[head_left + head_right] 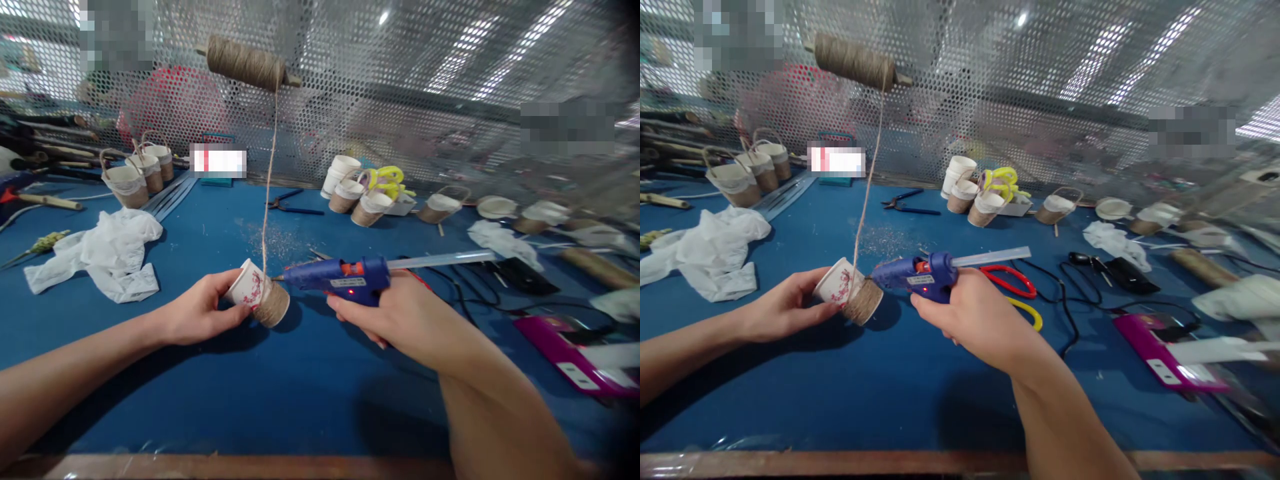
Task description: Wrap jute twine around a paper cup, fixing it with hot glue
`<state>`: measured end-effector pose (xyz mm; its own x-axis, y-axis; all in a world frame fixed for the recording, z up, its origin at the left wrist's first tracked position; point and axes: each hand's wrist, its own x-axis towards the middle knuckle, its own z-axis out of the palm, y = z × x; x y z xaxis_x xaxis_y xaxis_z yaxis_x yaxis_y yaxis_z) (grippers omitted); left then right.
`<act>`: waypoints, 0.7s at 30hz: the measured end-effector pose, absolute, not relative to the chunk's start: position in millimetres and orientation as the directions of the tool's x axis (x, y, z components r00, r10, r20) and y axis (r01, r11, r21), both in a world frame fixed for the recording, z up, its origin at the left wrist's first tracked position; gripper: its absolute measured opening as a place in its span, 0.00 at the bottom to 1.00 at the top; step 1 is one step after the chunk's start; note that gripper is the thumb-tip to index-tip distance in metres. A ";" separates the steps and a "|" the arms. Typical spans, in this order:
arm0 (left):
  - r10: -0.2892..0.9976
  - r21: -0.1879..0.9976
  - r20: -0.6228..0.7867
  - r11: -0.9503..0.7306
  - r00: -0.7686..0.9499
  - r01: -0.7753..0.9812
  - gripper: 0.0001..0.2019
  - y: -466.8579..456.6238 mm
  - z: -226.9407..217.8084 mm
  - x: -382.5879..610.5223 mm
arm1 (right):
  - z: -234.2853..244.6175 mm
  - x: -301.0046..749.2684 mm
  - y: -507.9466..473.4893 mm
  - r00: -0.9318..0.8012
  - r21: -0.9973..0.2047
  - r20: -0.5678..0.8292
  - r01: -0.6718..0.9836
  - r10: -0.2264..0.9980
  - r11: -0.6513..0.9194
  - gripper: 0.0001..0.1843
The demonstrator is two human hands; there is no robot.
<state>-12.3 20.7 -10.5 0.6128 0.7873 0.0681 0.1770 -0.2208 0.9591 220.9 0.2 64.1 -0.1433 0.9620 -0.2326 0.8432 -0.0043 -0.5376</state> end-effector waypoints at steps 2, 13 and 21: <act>0.789 0.950 0.080 -0.246 0.609 0.193 0.11 19.8 -10.3 -12.4 | 63.7 220.3 1.6 -0.147 -0.543 -0.227 0.839 0.963 0.000 0.18; 0.818 0.925 0.135 -0.306 0.559 0.224 0.11 20.0 -11.0 -14.4 | 46.6 238.8 32.7 -0.062 -0.793 -0.093 0.608 0.994 -0.036 0.11; 0.859 0.929 0.147 -0.291 0.491 0.231 0.11 21.9 -1.5 -9.1 | 26.1 264.6 96.1 0.279 -0.686 -0.057 0.687 0.959 -0.240 0.14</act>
<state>-9.1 21.9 -1.5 0.4912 0.8586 0.1469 0.2307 -0.2908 0.9285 264.6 96.1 26.1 0.2790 0.9586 -0.0565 0.6872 -0.2404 -0.6856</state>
